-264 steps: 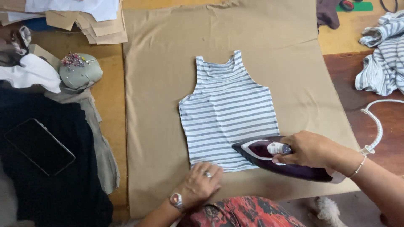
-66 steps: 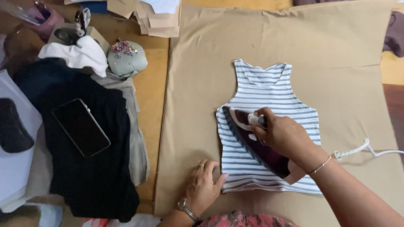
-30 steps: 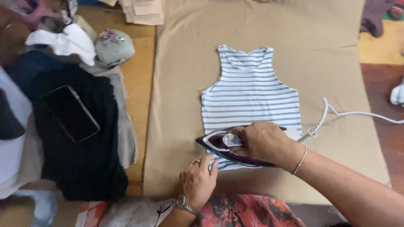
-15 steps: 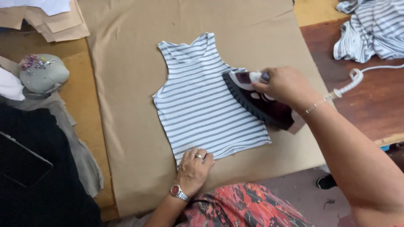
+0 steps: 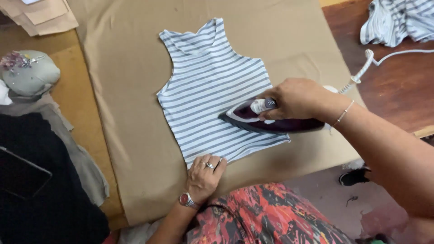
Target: Ironing and folding a striped tank top on a work table in a sewing environment.
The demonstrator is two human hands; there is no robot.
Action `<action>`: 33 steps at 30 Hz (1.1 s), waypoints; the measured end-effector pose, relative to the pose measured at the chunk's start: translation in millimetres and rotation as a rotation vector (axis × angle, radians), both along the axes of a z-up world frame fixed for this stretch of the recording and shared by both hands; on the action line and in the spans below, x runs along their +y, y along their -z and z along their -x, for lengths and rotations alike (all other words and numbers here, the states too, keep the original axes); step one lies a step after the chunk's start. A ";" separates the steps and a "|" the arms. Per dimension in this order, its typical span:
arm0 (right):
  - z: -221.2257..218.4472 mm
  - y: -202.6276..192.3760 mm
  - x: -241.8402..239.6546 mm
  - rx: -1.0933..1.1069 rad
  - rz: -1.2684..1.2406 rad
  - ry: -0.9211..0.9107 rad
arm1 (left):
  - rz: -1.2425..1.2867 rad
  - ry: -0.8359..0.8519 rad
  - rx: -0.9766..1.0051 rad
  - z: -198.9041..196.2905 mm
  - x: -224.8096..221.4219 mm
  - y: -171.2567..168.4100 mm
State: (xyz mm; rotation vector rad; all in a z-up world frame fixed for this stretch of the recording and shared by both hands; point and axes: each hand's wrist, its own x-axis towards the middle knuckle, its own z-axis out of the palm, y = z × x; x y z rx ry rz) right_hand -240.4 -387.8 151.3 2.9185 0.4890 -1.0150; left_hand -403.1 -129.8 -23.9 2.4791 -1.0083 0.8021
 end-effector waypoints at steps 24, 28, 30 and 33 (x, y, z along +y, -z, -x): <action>52.6 21.8 -15.0 -0.003 0.213 -0.267 | -0.149 0.012 -0.076 25.6 83.2 -58.8; 54.7 32.2 -18.3 -0.036 0.150 -0.333 | -0.137 0.026 -0.088 29.7 90.2 -46.5; 55.0 27.7 -29.4 -0.023 0.186 -0.300 | -0.110 0.005 -0.062 33.2 90.2 -41.1; 54.9 28.2 -15.8 -0.022 0.207 -0.299 | -0.082 -0.039 -0.037 38.0 89.8 -34.2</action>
